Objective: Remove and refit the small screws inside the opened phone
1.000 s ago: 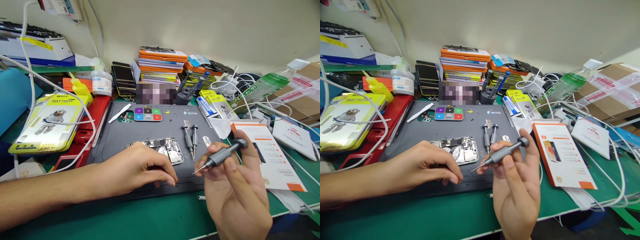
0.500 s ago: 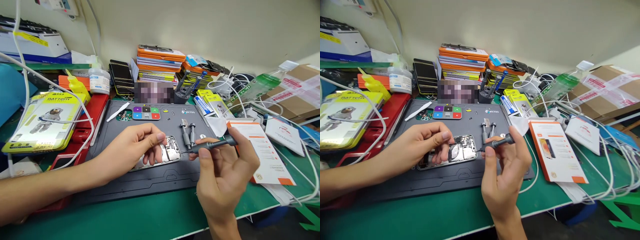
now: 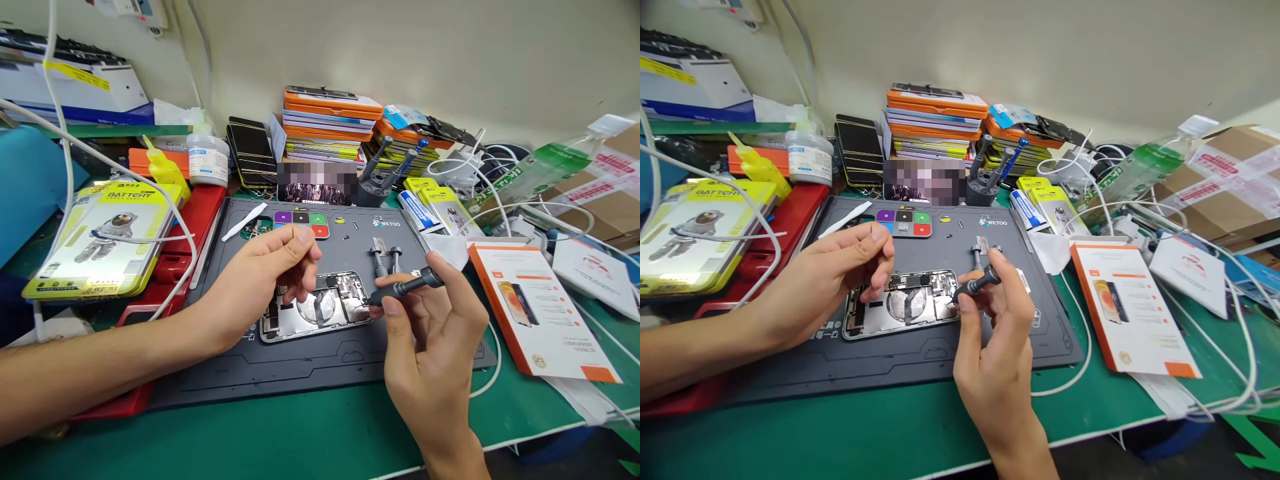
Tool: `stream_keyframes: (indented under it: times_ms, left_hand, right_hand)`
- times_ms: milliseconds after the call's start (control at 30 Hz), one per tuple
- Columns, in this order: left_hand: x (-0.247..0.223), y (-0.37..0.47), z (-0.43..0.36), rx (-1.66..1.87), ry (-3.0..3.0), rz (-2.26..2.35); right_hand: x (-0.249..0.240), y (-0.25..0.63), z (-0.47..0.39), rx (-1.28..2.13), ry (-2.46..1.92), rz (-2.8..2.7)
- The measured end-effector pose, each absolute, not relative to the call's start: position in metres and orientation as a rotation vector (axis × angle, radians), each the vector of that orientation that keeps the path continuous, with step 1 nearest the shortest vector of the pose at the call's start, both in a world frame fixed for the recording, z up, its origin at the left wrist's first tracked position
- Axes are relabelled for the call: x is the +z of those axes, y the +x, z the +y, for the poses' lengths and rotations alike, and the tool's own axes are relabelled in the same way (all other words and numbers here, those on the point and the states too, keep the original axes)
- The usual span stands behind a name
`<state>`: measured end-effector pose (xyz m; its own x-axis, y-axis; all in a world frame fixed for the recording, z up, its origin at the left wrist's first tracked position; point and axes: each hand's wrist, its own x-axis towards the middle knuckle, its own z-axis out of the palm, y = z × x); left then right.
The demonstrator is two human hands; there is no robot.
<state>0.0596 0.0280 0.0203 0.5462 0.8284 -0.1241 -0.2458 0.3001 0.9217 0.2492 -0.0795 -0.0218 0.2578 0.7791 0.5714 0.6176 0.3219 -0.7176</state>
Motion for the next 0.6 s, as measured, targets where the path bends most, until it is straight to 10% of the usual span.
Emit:
stream_keyframes:
  times_ms: [600]
  left_hand:
    - [0.022,0.061,0.031,0.878,0.950,0.722]
  right_hand:
    - [-0.010,0.244,-0.080,0.123,-1.297,-1.191]
